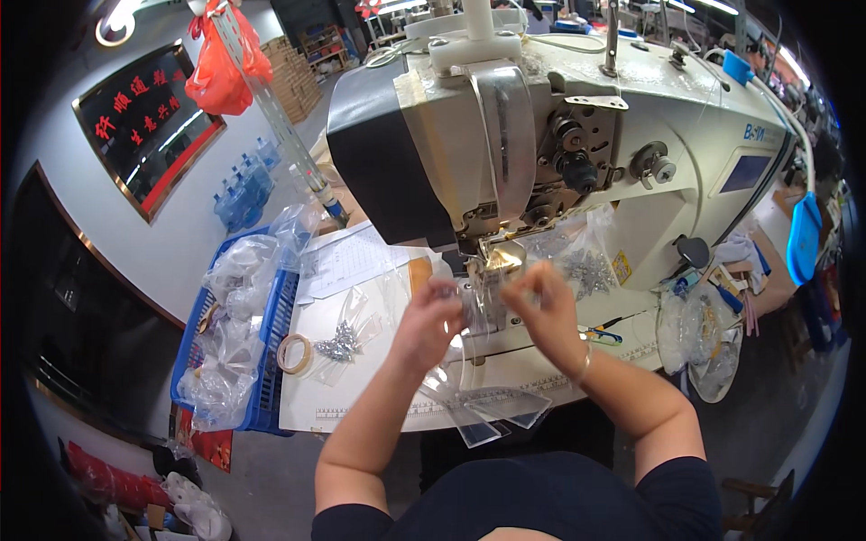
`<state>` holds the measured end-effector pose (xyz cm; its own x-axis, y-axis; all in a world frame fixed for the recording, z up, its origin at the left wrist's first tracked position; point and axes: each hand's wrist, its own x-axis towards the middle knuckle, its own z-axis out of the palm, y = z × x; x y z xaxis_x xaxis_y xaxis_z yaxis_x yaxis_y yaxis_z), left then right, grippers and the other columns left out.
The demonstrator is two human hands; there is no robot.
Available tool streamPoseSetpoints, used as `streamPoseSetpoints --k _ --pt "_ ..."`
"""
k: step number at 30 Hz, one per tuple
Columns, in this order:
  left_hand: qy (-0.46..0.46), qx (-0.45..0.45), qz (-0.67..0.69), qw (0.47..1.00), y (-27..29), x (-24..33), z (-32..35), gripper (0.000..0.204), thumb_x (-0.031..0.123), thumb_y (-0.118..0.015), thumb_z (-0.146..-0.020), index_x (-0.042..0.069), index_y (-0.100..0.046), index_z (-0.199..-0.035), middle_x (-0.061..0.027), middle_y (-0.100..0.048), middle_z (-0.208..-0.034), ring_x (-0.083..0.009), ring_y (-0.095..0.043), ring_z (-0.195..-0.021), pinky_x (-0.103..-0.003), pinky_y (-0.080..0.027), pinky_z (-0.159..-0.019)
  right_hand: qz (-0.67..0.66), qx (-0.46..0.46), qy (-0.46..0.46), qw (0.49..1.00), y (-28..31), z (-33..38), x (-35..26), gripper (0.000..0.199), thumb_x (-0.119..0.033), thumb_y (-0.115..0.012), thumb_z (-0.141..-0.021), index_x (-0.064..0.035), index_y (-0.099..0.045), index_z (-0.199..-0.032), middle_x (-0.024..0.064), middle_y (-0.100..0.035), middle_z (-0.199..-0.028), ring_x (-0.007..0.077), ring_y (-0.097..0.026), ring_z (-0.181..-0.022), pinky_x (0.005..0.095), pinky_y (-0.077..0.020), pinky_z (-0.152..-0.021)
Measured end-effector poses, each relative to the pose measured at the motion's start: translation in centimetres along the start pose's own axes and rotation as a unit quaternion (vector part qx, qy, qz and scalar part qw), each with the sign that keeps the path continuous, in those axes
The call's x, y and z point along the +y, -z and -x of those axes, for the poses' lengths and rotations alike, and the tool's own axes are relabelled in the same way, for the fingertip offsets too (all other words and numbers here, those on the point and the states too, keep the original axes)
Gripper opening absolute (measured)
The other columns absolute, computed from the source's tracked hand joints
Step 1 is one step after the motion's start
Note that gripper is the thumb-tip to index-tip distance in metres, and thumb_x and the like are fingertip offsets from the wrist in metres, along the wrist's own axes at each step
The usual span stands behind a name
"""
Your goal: The person uses a sewing machine to stitch small, shiny, star-shaped decorations onto clear plastic sheets. They repeatedly pick up a plastic sheet, align a decoration under the needle, sew it in place, and then inspect the finished item before moving to the next one.
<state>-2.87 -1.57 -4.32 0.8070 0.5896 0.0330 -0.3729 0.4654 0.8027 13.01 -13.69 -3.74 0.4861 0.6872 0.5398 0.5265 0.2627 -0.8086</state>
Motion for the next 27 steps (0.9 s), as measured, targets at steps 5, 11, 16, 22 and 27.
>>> streamPoseSetpoints --k 5,11,16,22,27 --pt "0.040 0.015 0.080 0.996 1.0 -1.9 5.7 0.025 -0.002 -0.053 -0.079 0.007 -0.053 -0.102 -0.0122 -0.058 -0.106 -0.0179 -0.057 -0.095 -0.031 -0.047 -0.080 0.099 -0.177 0.059 0.977 6.6 6.0 4.4 0.038 -0.009 -0.070 -0.068 -0.0059 -0.060 -0.104 0.0112 -0.056 -0.102 0.0262 -0.051 -0.099 0.0339 -0.0408 -0.086" --pt "0.082 0.019 0.050 0.995 2.2 -3.2 7.9 0.024 0.000 -0.056 -0.078 0.004 -0.054 -0.102 -0.0101 -0.058 -0.105 -0.0144 -0.057 -0.087 -0.025 -0.049 -0.074 0.335 -0.132 0.095 0.928 9.9 8.5 9.5 0.030 0.000 -0.064 -0.070 -0.0027 -0.061 -0.099 0.0123 -0.058 -0.105 0.0293 -0.057 -0.091 0.0380 -0.0450 -0.082" --pt "0.090 0.039 0.033 0.995 1.4 -3.1 8.4 0.024 0.000 -0.057 -0.077 0.005 -0.054 -0.100 -0.0085 -0.057 -0.103 -0.0141 -0.058 -0.086 -0.026 -0.050 -0.074 0.316 -0.084 0.034 0.944 10.2 7.9 9.4 0.021 0.002 -0.058 -0.075 -0.0006 -0.061 -0.096 0.0133 -0.060 -0.100 0.0302 -0.057 -0.094 0.0355 -0.0473 -0.082" --pt "0.125 0.045 0.012 0.991 2.2 -3.4 8.6 0.021 0.001 -0.057 -0.076 0.007 -0.054 -0.096 -0.0071 -0.057 -0.102 -0.0150 -0.058 -0.087 -0.030 -0.051 -0.074 0.168 0.036 0.027 0.985 9.1 5.7 4.9 0.019 0.002 -0.052 -0.079 -0.0002 -0.059 -0.096 0.0127 -0.056 -0.089 0.0263 -0.058 -0.077 0.0327 -0.0473 -0.072" --pt "0.132 0.030 -0.004 0.991 1.6 -3.2 8.5 0.021 0.003 -0.058 -0.075 0.008 -0.053 -0.095 -0.0092 -0.057 -0.102 -0.0158 -0.058 -0.087 -0.028 -0.051 -0.072 0.233 -0.252 0.134 0.930 4.6 6.3 -1.6 0.037 -0.031 -0.066 -0.077 -0.0132 -0.061 -0.108 0.0068 -0.050 -0.094 0.0204 -0.055 -0.071 0.0319 -0.0462 -0.062"
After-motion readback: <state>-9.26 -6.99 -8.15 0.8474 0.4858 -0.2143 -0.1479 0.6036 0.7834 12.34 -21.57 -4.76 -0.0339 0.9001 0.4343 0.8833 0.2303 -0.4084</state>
